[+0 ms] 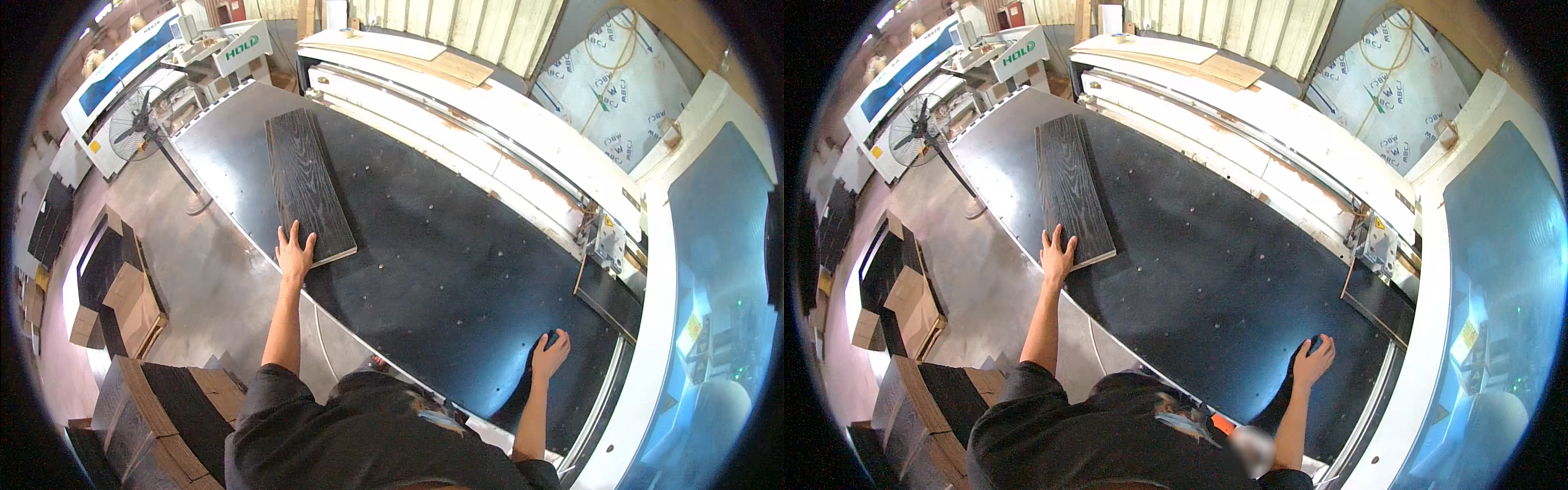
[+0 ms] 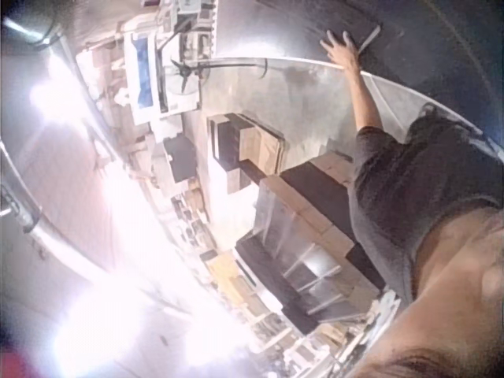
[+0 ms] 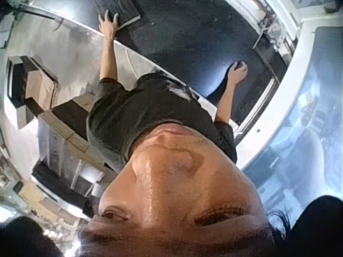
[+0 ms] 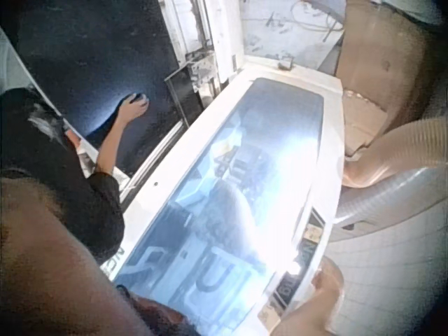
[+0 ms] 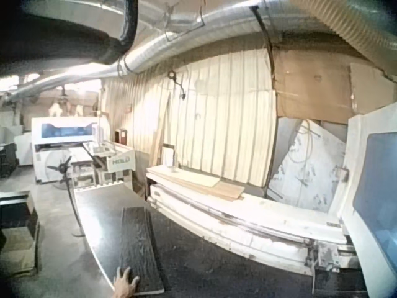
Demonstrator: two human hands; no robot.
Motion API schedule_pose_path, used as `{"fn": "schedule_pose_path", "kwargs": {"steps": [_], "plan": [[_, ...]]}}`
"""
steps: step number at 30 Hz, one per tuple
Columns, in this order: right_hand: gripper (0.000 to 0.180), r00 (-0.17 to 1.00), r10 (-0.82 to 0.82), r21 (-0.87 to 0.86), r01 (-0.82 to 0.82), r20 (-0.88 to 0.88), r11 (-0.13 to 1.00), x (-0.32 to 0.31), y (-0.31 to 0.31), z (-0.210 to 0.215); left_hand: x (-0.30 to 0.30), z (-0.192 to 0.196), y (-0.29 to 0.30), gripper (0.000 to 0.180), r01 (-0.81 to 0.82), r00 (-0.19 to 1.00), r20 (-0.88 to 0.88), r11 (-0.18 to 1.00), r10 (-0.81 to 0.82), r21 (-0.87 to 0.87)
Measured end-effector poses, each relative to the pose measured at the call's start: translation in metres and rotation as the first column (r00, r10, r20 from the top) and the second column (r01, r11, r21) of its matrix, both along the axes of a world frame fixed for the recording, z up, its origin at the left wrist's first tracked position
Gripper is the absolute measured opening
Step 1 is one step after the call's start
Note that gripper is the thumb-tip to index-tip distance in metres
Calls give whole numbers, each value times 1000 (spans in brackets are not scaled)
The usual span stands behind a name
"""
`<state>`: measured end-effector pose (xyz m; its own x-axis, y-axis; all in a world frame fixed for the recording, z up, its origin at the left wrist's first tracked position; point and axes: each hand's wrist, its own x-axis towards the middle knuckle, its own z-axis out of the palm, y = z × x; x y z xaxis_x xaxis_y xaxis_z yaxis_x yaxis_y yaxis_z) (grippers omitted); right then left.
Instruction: The person picks up wood panels from a stack, places them onto a large woodworking machine bed, uses a yellow air gun to blow dust from the panels and machine surface, and moves panels to a stacking area on the floor.
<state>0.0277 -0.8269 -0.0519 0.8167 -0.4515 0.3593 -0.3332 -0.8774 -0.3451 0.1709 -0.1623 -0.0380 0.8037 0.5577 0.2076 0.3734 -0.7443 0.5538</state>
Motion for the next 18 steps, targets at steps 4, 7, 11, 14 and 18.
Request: {"fn": "schedule_pose_path", "kwargs": {"steps": [4,7,11,14,18], "plan": [[35,1000,-23,1,23,5,1000,-22,35,-6,6,-1,11,68,42,998,46,999,-42,-2],[35,998,-57,40,58,-9,998,-42,57,-6,6,2,18,68,83,994,63,996,-84,17],[34,998,-57,24,57,3,998,-75,83,-7,1,5,18,66,95,995,30,994,-94,-55],[33,993,-107,64,105,42,992,-102,120,-6,1,12,23,65,105,994,34,994,-105,-14],[35,959,-249,73,241,134,968,-163,168,-15,-2,18,12,63,147,985,48,947,-167,285]]}}
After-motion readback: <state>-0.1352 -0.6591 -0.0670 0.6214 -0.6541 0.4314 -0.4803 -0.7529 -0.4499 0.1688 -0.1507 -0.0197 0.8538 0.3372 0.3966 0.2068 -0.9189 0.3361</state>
